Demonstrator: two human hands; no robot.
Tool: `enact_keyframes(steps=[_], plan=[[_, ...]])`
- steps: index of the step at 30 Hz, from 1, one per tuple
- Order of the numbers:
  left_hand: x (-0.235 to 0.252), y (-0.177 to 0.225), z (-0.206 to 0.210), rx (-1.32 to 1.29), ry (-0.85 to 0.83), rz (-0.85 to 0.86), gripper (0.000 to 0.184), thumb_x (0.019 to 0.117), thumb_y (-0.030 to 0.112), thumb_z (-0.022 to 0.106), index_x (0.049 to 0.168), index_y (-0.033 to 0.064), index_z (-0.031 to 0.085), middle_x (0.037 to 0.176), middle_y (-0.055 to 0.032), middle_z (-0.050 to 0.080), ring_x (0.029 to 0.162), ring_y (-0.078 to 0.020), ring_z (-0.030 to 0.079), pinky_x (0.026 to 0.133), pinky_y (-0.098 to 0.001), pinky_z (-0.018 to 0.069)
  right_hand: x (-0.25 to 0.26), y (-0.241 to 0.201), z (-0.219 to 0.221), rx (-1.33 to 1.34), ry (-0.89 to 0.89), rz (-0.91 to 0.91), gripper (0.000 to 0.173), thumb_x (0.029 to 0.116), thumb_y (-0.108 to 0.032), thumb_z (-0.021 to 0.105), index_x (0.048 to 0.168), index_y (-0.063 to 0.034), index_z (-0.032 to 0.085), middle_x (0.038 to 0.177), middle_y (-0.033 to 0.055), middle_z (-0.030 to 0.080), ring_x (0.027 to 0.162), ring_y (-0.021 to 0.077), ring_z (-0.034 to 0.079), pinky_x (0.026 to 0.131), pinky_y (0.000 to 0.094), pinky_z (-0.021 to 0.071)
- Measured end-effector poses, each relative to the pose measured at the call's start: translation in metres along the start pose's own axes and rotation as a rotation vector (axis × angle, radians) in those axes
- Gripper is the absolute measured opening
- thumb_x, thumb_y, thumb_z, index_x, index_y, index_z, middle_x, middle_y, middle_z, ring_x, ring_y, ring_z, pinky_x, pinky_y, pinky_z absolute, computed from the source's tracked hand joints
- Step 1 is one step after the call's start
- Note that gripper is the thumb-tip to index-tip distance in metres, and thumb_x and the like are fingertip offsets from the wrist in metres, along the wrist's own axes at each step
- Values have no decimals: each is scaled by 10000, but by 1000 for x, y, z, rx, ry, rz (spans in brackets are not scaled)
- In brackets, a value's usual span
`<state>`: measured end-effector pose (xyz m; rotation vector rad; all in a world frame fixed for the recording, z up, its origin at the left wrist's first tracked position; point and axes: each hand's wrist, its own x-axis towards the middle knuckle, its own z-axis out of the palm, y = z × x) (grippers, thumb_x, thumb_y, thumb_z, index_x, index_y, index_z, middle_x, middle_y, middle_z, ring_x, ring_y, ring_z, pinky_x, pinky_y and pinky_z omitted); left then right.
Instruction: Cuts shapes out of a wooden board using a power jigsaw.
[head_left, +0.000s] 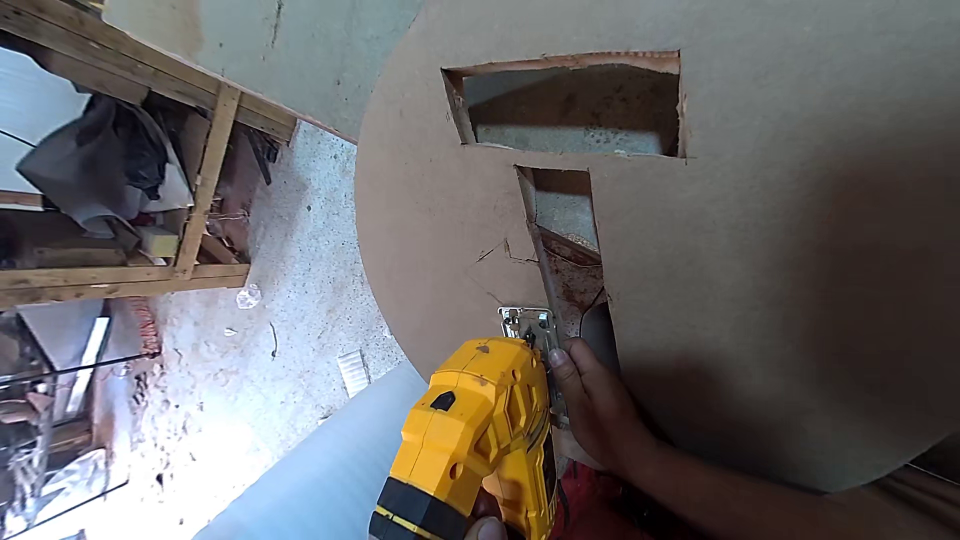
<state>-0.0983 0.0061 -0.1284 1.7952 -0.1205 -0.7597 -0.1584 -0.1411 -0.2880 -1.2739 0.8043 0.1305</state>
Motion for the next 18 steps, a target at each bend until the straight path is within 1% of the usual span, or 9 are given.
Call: enact_keyframes(steps=[5,8,9,12,13,15,16,18], plan=[[0,-1,0,-3,-1,2,126,897,91,714,995,67,639,806,-58,706,638,-161,688,596,-320,599,0,-1,1,0,10,6,338,1101,-461,381,1041,-185,566,713,-22,545,617,104,573,579,296,505],[-1,-8,-5,-20,-34,7,157,933,152,729,1017,60,633,794,-64,697,629,-182,676,583,-361,598,0,0,1,6,6,14,341,1100,-471,378,1063,-192,572,729,-23,560,637,103,588,594,295,517],[-1,-8,-5,-18,-33,8,161,933,158,730,1016,64,630,790,-60,694,627,-179,674,581,-359,598,0,0,1,5,5,13,344,1099,-474,377,1065,-192,572,731,-24,562,641,102,590,598,295,519],[1,-1,3,-21,18,7,134,879,74,711,985,54,631,787,-67,698,621,-164,679,582,-320,591,0,-1,2,-4,15,6,341,1100,-468,383,1049,-188,570,714,-24,549,622,100,575,581,292,504],[1,0,3,-21,19,4,129,883,73,710,984,54,632,789,-69,700,620,-164,679,580,-319,591,0,-2,2,-5,13,8,338,1100,-466,383,1049,-188,567,713,-25,548,620,99,574,582,292,506],[0,-4,-1,-14,-4,0,146,913,126,724,1005,60,632,793,-63,698,622,-173,676,578,-346,598,0,-1,1,3,8,3,344,1100,-472,380,1048,-183,559,713,-22,542,611,103,570,577,300,511],[0,-5,-2,-18,-3,2,143,916,130,722,1006,61,636,793,-60,698,619,-172,675,576,-348,599,0,-1,1,6,9,0,348,1099,-473,380,1046,-179,558,711,-20,541,607,105,569,574,302,512],[1,-5,0,-29,19,22,128,895,87,708,997,52,638,792,-69,704,610,-168,679,577,-340,599,0,-2,1,4,7,5,353,1100,-473,376,1047,-177,560,725,-22,556,624,102,586,589,299,525]])
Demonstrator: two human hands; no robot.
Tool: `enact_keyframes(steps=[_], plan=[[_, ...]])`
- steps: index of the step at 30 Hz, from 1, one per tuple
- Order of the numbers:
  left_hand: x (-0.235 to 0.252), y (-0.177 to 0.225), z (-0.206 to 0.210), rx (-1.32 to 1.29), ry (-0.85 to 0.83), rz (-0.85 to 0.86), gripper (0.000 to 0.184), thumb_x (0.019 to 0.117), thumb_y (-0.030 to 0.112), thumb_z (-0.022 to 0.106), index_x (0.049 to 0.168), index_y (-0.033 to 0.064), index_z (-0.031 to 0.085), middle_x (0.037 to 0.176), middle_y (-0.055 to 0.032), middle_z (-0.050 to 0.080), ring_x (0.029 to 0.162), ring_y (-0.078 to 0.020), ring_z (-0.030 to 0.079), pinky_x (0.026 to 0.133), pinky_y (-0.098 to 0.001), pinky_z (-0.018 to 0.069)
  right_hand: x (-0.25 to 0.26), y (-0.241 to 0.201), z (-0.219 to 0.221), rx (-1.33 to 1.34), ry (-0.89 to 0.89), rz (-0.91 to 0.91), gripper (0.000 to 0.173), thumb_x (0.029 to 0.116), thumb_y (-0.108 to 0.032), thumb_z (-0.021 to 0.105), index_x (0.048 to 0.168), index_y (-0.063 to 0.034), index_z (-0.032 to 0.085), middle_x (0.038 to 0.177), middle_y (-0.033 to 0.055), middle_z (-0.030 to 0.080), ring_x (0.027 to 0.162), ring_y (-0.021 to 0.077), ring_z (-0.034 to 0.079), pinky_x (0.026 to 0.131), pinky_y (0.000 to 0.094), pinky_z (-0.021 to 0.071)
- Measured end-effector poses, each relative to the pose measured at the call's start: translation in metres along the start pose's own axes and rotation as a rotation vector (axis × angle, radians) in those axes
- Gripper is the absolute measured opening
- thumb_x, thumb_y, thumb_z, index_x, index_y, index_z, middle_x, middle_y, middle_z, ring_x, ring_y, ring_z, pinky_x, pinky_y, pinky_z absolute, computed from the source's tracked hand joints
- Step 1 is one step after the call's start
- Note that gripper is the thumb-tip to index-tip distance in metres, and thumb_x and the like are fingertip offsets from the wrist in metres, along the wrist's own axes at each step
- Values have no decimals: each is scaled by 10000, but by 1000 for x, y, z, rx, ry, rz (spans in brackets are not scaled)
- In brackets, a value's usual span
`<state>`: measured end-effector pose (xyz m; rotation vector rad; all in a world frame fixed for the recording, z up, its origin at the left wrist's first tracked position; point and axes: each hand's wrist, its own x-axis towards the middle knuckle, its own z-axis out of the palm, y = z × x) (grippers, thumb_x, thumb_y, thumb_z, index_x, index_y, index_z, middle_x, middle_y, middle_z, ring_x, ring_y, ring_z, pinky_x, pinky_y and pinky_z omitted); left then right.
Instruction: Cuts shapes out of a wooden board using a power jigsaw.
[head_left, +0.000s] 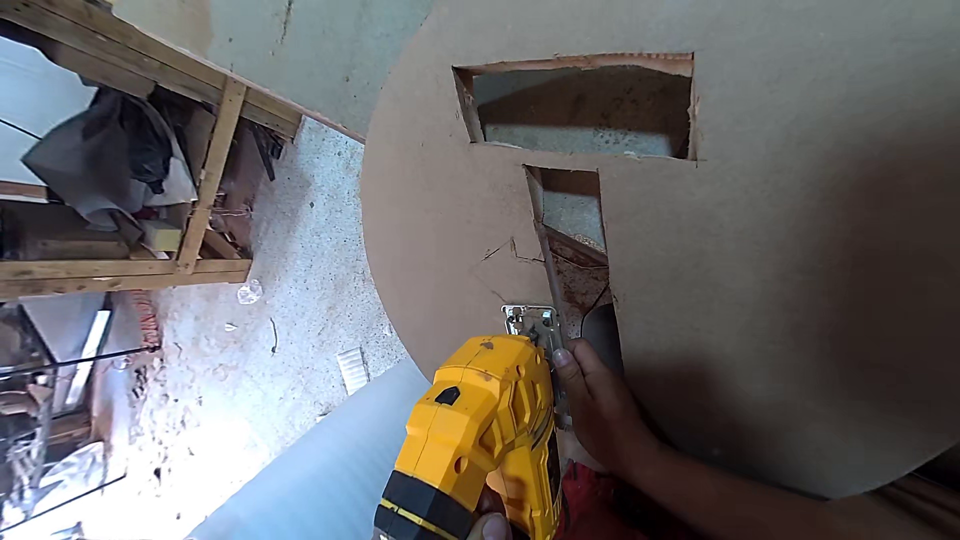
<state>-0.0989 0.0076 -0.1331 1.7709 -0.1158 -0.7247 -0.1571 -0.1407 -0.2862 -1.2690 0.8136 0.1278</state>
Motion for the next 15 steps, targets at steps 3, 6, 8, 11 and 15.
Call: enact_keyframes(steps=[3,6,8,11,15], plan=[[1,-3,-3,7,-6,17,135,895,86,705,999,48,628,797,-73,703,618,-174,681,587,-345,599,0,-1,0,-1,0,10,349,1100,-471,379,1064,-181,568,743,-20,570,652,102,597,611,303,528],[2,-1,-2,1,-3,7,144,881,91,719,986,47,631,782,-73,697,611,-176,677,582,-345,596,1,1,1,4,2,7,348,1100,-472,378,1063,-181,564,739,-18,568,646,107,597,604,305,529],[2,1,1,-13,9,-3,149,865,76,726,978,40,634,777,-78,695,607,-178,678,580,-340,597,1,1,1,3,4,9,344,1101,-465,380,1055,-179,564,733,-17,566,637,105,594,598,303,528],[2,1,2,-19,19,-4,155,869,72,725,987,35,631,785,-87,695,609,-185,677,575,-340,594,1,-1,0,-5,1,15,345,1102,-467,376,1051,-180,561,728,-21,559,632,104,587,592,299,519],[3,1,2,-3,18,1,164,873,81,727,993,38,623,787,-81,693,610,-181,677,570,-338,593,1,-2,-1,-6,-9,21,345,1102,-469,375,1058,-180,559,737,-18,563,638,103,591,601,299,525]])
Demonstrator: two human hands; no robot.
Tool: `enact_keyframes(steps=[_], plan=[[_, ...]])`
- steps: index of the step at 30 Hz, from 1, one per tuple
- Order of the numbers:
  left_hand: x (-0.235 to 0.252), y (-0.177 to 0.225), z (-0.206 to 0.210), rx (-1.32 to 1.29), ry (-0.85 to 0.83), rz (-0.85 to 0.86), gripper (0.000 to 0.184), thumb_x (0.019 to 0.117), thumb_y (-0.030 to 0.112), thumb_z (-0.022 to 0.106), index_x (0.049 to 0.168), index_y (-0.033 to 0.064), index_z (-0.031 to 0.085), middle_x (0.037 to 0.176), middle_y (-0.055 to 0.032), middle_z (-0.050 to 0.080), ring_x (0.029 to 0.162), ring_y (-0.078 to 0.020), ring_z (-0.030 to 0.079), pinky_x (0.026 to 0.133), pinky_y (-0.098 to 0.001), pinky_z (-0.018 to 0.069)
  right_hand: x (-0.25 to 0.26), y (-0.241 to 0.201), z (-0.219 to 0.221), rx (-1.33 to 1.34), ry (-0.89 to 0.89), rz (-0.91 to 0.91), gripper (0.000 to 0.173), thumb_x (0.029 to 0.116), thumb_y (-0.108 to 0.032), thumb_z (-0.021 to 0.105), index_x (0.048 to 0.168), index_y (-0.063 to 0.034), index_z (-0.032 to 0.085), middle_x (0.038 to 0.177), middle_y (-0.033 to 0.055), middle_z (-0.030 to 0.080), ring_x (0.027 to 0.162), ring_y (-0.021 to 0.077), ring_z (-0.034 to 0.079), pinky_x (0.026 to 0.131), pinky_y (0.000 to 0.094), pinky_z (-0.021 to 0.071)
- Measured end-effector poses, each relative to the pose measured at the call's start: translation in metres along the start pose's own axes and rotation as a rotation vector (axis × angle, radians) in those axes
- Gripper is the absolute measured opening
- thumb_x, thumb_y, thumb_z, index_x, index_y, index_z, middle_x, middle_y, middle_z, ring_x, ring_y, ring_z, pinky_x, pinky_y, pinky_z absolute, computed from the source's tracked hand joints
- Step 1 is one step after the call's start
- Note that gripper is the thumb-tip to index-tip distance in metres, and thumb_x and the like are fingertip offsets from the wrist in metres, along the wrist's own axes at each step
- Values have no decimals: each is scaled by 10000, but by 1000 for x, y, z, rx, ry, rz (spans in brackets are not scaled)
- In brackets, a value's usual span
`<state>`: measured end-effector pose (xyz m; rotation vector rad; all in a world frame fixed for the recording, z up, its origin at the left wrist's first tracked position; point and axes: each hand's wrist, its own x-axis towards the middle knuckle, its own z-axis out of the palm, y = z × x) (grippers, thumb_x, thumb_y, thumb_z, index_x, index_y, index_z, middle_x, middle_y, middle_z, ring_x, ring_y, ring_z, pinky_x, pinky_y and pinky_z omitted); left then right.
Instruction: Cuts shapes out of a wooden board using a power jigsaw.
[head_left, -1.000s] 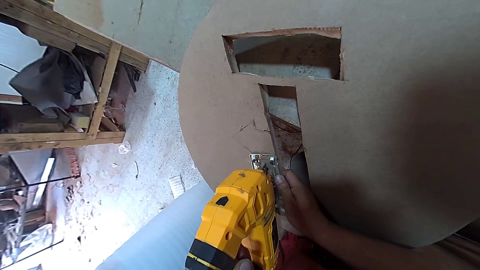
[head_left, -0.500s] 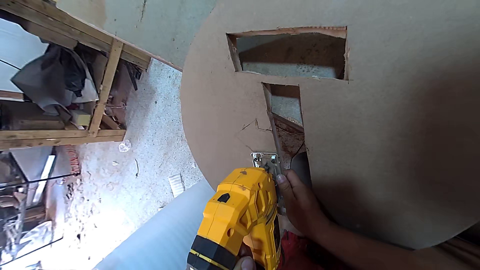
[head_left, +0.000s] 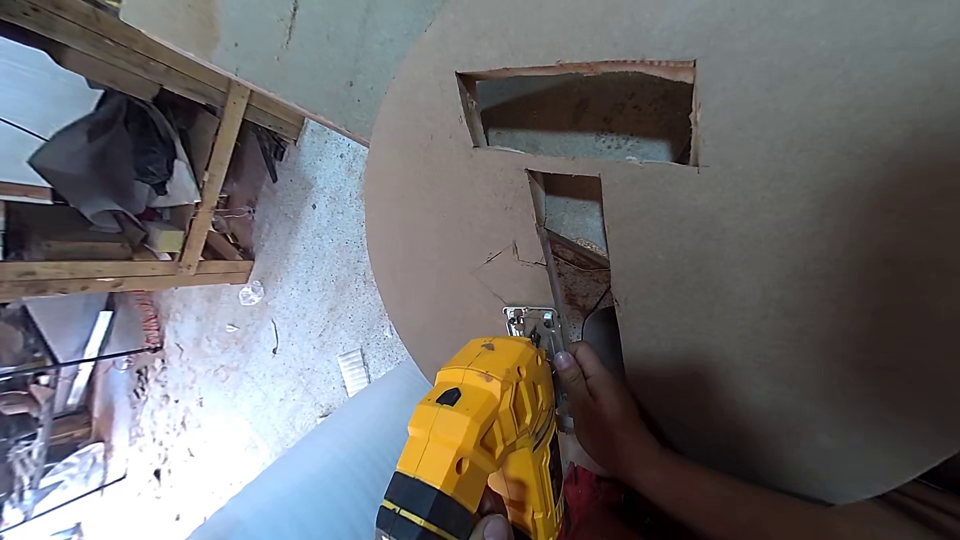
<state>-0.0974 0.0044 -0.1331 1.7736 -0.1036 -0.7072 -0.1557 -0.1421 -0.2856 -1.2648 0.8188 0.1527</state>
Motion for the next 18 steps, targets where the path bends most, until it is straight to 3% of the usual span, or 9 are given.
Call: enact_keyframes(steps=[7,10,13,18], plan=[[1,-3,-2,-13,-8,6,151,880,85,722,988,39,627,781,-84,688,603,-186,670,569,-345,591,1,1,1,6,6,-7,344,1101,-467,381,1046,-176,556,733,-16,555,637,106,585,599,297,518],[0,-4,-5,8,-53,-9,157,919,165,732,999,72,633,782,-50,692,612,-174,670,572,-354,596,1,1,1,18,7,-7,341,1102,-464,383,1045,-177,558,737,-18,564,644,100,592,606,294,523],[1,-3,-4,10,-7,-7,170,885,116,736,977,33,619,772,-94,685,595,-206,671,560,-364,594,1,1,0,7,2,-8,346,1103,-464,375,1071,-178,568,758,-15,587,664,105,612,626,306,541],[2,-2,-3,-4,-3,-6,144,879,84,720,969,25,624,774,-96,688,597,-199,671,568,-356,594,2,2,1,12,7,-17,346,1102,-466,380,1070,-173,564,755,-16,584,659,102,608,623,296,538]])
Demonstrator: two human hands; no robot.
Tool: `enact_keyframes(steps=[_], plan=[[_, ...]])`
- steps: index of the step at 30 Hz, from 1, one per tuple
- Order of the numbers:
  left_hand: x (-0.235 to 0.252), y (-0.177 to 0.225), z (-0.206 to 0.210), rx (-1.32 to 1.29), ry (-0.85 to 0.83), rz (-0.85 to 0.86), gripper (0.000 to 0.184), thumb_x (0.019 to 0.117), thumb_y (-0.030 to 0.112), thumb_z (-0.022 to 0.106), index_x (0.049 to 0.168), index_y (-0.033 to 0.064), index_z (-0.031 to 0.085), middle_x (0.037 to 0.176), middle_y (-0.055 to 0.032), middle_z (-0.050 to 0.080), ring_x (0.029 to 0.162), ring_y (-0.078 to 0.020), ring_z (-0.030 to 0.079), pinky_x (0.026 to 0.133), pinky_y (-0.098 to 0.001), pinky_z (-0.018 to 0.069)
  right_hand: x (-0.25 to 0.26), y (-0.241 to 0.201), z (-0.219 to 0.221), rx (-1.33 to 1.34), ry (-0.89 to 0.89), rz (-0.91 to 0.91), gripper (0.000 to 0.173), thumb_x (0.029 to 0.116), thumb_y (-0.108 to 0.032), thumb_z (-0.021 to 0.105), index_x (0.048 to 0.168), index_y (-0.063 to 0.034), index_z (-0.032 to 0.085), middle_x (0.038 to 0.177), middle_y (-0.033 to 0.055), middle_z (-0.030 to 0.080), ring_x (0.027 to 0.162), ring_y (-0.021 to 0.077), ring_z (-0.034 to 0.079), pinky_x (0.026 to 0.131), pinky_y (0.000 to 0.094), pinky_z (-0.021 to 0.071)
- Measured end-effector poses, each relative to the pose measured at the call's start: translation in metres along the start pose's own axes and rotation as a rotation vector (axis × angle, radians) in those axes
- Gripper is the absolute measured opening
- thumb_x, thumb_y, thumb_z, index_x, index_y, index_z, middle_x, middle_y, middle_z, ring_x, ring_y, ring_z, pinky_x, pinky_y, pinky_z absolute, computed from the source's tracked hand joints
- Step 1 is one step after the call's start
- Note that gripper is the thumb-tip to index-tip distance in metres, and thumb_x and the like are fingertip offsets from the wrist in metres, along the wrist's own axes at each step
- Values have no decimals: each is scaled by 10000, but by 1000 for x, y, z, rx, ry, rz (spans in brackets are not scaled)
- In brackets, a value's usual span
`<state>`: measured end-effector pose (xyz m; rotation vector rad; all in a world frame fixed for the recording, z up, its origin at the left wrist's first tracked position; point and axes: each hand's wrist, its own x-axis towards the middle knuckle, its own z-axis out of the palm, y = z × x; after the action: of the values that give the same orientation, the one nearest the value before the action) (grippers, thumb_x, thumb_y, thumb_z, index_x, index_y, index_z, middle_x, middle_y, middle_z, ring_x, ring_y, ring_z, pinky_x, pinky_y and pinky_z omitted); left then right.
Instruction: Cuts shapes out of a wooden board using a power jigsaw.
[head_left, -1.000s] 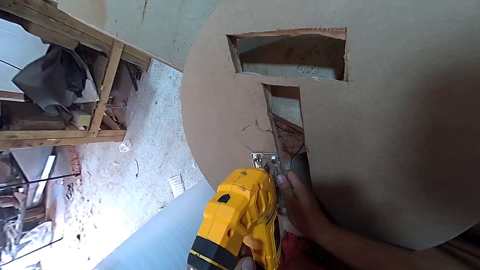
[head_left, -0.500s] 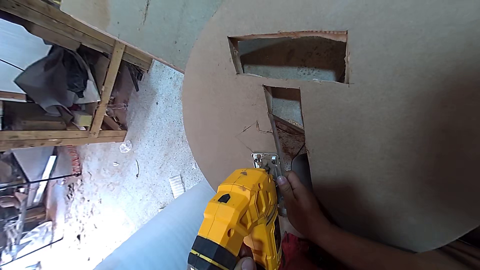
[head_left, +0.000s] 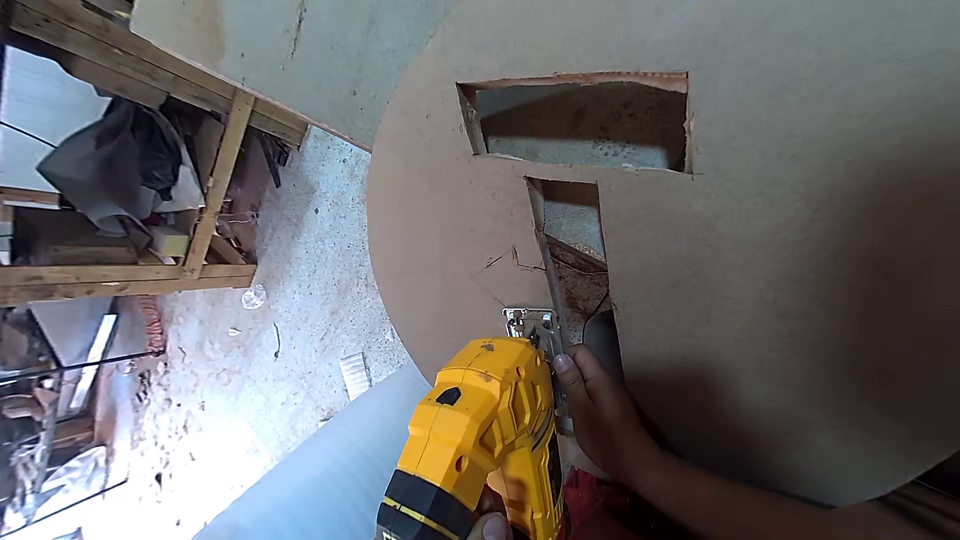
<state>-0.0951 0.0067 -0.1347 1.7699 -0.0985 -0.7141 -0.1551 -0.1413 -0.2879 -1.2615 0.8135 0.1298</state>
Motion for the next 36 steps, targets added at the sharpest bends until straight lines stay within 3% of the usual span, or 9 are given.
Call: enact_keyframes(steps=[5,9,26,36], plan=[[1,6,4,3,4,-30,127,871,80,719,961,50,634,787,-69,691,619,-174,679,586,-339,601,0,-1,0,-10,4,6,345,1103,-463,378,1067,-174,564,748,-22,577,656,96,602,623,291,529],[0,-2,-1,8,-50,-17,148,917,164,733,979,68,639,762,-45,679,608,-173,663,572,-362,594,1,0,0,0,7,3,344,1100,-468,385,1060,-176,563,739,-17,563,643,101,588,609,291,519],[2,0,0,2,-52,-23,146,922,169,725,991,74,640,780,-43,687,614,-171,666,568,-354,594,2,-3,1,19,28,17,342,1101,-462,392,1025,-174,560,718,-23,567,614,90,586,578,272,516],[3,7,4,16,-6,-11,119,889,81,708,974,61,626,802,-68,704,635,-170,688,585,-330,599,2,-6,2,15,44,41,360,1095,-480,399,1017,-171,569,706,-12,542,598,109,559,568,292,497]])
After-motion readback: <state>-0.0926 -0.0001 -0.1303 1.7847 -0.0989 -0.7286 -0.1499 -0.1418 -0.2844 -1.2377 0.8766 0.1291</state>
